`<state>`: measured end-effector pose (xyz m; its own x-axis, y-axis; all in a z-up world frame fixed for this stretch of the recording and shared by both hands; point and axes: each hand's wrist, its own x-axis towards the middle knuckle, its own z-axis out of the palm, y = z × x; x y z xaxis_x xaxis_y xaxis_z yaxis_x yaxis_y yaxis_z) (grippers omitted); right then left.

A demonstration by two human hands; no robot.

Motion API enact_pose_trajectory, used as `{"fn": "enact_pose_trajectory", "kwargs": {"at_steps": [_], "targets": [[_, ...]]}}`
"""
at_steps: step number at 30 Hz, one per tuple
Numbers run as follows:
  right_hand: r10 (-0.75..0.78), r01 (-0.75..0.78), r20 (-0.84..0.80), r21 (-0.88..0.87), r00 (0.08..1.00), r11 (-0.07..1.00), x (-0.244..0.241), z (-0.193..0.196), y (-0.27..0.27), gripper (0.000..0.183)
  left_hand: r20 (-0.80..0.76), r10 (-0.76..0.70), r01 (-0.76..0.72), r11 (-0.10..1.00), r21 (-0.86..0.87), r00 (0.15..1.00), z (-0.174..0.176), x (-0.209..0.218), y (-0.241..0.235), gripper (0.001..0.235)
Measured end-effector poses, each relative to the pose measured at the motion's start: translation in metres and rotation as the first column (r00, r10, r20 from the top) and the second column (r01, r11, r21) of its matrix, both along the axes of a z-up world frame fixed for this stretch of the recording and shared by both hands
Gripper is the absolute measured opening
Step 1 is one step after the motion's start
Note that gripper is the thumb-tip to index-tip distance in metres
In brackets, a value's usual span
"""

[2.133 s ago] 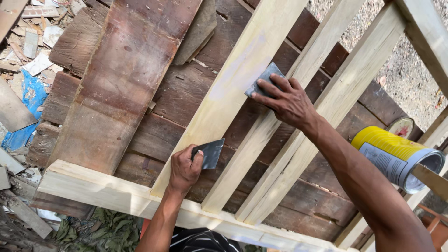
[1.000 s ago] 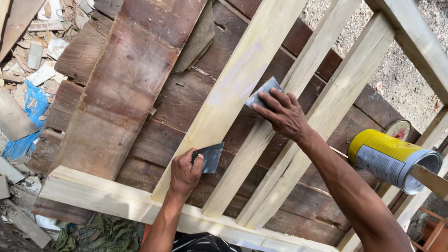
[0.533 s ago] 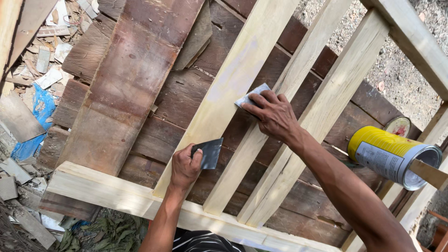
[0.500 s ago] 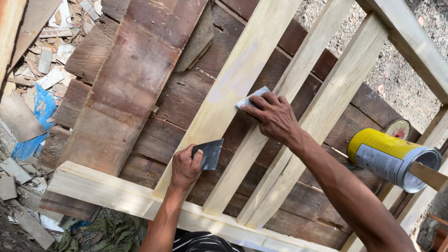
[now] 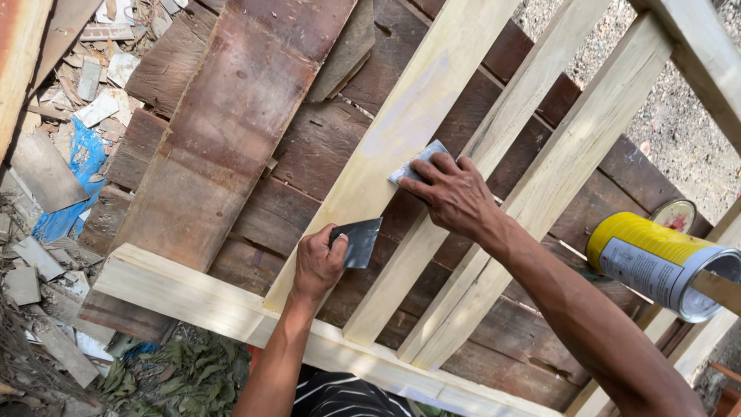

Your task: The person sands a wooden frame using sandpaper, moving along the edges and slats of the frame. The person holds a second sanding block in the other hand while working on the wood surface.

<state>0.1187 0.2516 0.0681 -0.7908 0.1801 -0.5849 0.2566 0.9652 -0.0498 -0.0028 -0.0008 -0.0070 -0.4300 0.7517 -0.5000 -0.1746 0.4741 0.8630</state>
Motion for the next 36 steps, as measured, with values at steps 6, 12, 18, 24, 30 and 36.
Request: {"fn": "enact_pose_trajectory", "kwargs": {"at_steps": [6, 12, 18, 24, 30, 36], "targets": [[-0.372, 0.372, 0.041, -0.001, 0.927, 0.928, -0.042, -0.015, -0.006, 0.054, -0.013, 0.010, -0.010, 1.000, 0.003, 1.000, -0.007, 0.006, -0.006, 0.019], [-0.203, 0.206, 0.033, -0.112, 0.979, 0.972, -0.039, 0.000, -0.054, 0.051, 0.150, 0.090, -0.084, 0.995, -0.048, 0.985, 0.008, 0.002, -0.006, 0.020], [-0.821, 0.594, -0.014, -0.683, 0.571, 0.425, 0.015, 0.035, -0.084, 0.043, 0.559, 0.340, -0.444, 0.894, 0.057, 0.756, 0.025, 0.027, -0.032, 0.026], [-0.870, 0.453, -0.412, -0.743, 0.271, 0.493, 0.053, 0.063, -0.146, 0.036, 0.758, 0.553, -0.669, 0.712, -0.214, 0.345, 0.056, 0.064, -0.022, 0.031], [-0.465, 0.211, -0.697, -0.423, 0.546, 0.881, 0.061, 0.084, -0.155, 0.032, 0.836, 0.521, -0.674, 0.680, -0.287, 0.170, 0.082, 0.068, -0.008, 0.029], [-0.518, 0.342, -0.401, -0.433, 0.755, 0.834, 0.094, 0.099, -0.131, 0.038, 0.769, 0.542, -0.738, 0.661, -0.139, 0.340, 0.090, 0.054, -0.021, 0.026]]}}
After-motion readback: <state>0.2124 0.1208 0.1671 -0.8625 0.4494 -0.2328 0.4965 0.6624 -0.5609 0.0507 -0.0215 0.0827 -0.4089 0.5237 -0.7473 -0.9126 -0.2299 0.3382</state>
